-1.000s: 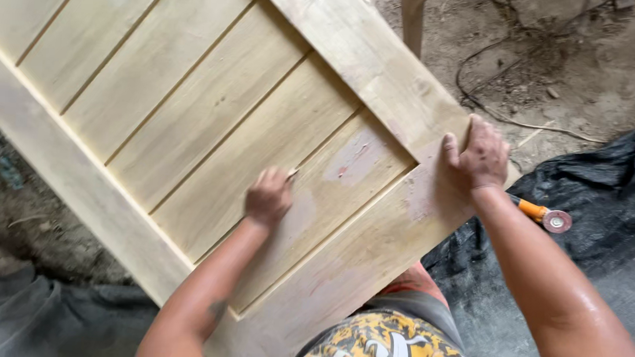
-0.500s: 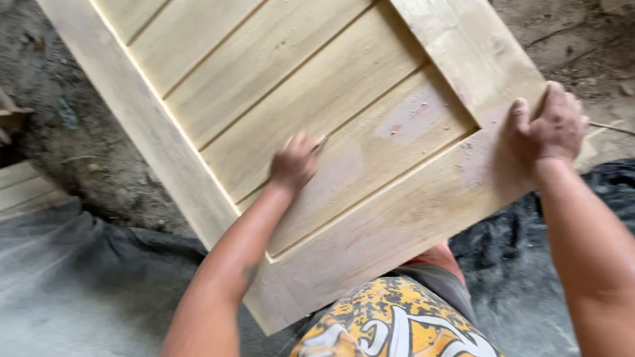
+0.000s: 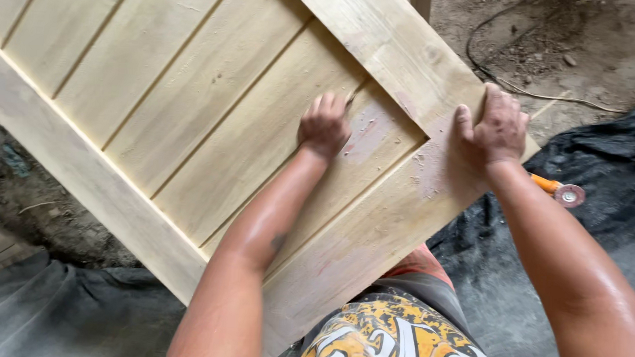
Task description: The person sands a wooden door panel by hand using a small piece of sandpaper, repeatedly rubbing the wood surface and the interior grooves.
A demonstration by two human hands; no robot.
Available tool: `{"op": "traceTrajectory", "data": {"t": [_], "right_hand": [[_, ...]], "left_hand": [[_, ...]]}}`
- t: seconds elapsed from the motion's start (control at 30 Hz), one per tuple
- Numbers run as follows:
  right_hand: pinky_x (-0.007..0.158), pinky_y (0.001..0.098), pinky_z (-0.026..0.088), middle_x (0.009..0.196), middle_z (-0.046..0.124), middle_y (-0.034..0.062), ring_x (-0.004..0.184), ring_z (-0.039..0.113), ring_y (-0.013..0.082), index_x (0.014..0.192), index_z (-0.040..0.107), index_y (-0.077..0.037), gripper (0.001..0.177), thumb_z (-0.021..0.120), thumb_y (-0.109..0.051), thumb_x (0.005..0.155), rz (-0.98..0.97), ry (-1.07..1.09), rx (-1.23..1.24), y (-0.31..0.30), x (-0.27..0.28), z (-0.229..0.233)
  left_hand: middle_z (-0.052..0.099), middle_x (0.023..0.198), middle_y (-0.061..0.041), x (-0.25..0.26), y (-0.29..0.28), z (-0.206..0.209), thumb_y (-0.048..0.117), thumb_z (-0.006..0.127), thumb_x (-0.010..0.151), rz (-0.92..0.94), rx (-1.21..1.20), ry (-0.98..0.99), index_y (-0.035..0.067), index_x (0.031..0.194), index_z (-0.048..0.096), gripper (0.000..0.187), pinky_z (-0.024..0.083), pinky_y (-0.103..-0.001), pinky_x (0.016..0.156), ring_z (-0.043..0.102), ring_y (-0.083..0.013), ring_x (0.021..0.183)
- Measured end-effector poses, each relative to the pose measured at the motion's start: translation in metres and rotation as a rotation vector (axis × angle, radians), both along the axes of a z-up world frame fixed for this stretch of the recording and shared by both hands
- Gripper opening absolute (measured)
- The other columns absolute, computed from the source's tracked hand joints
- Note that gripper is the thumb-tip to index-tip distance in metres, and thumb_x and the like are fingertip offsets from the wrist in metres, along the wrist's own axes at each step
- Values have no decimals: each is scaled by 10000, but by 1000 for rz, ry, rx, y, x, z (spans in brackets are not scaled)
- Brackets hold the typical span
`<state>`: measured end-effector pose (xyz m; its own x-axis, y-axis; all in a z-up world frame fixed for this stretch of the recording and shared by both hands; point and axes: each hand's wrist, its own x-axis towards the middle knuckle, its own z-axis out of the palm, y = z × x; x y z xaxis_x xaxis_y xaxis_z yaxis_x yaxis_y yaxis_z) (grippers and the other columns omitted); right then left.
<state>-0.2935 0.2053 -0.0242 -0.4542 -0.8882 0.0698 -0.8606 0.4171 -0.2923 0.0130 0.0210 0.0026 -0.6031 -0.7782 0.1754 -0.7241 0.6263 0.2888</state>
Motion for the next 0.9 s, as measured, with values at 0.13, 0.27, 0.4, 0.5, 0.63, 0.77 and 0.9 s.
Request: {"op": "traceTrajectory", "data": {"t": [0.13,0.27,0.4,0.5,0.63,0.77,0.9], "right_hand": [[988,560,402,1346,601,201,1248,551,377,1481,507,-61,702,543,-640,1086,6,52,66,-8,-10,-11],[1022,550,402,1287,603,211,1225,544,387,1429,520,-64,598,554,-564,1103,-50,-102,159,1,2,6],[1042,543,401,1245,606,213,1250,542,392,1323,520,-50,540,576,-550,1125,-16,-62,133,-1,7,17],[1039,548,397,1251,611,215,1245,547,392,1353,520,-54,551,581,-533,1087,-14,-18,86,-3,4,13],[1031,553,392,1261,610,227,1250,546,403,1353,524,-45,571,590,-525,1050,-10,-14,34,3,4,12],[1028,565,387,1297,610,226,1253,537,413,1440,542,-76,666,604,-581,1011,-69,-117,113,-2,1,8],[1024,558,390,1329,596,229,1246,542,401,1445,505,-35,700,601,-614,1063,-10,1,70,-3,-8,-8]], "left_hand": [[621,943,-91,-58,-17,5,184,569,965,22,-61,-91,121,980,640,96,587,-411,694,668,-273,873],[637,949,-89,6,7,6,216,580,991,29,-17,8,146,979,651,100,584,-436,688,675,-293,884],[646,986,-111,166,56,11,198,600,950,47,-51,27,137,1014,679,118,583,-448,729,663,-326,914],[620,946,-123,296,105,44,140,658,845,78,-64,-20,135,1004,668,160,566,-476,730,637,-361,914],[604,877,-103,296,94,52,257,695,950,79,-10,-190,133,922,628,144,554,-464,610,640,-330,819],[607,935,-84,124,39,10,194,570,962,-19,-86,-53,137,1023,636,106,567,-446,691,656,-309,892],[609,930,-88,-36,-9,2,136,544,977,-3,-99,13,118,975,596,56,564,-422,651,653,-294,828]]}}
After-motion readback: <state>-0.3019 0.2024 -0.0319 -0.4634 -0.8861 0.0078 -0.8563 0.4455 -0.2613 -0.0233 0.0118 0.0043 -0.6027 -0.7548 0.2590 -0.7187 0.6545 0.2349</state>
